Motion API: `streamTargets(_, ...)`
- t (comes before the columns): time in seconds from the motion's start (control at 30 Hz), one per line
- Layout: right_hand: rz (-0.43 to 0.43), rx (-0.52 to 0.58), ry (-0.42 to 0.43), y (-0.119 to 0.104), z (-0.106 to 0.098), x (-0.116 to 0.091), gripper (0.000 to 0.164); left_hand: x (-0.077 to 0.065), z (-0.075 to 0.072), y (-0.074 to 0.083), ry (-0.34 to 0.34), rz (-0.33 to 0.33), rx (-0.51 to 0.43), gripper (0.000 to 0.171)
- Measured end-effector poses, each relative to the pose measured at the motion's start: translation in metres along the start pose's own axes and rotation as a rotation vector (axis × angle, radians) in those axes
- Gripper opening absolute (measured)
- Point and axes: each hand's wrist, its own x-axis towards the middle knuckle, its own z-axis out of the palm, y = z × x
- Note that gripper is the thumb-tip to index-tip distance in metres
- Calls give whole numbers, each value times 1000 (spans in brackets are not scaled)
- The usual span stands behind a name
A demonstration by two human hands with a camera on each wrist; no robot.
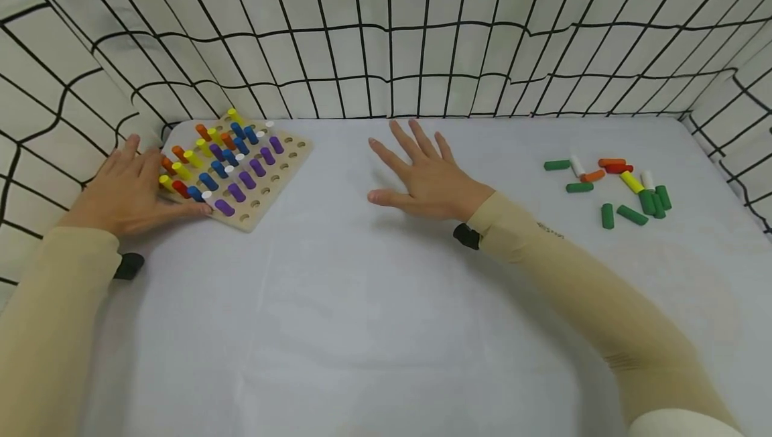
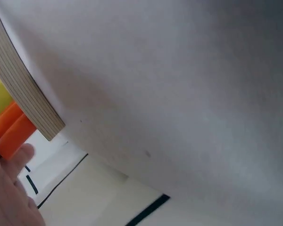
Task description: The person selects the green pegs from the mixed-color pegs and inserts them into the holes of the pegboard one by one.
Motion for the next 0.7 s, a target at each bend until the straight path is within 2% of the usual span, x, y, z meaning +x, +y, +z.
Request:
streamTargets(0.2,-29,4,-34,-24,7,17,87,3,1,4,-3,40,-27,134)
streamTargets(0.37,-23,0,-76,-44,13,34,94,8,1,15,10,75,-25,129)
streamTargets(0.7,2,-23,-200,-79,28,57,107,6,-1,28,-71,81,-55,132)
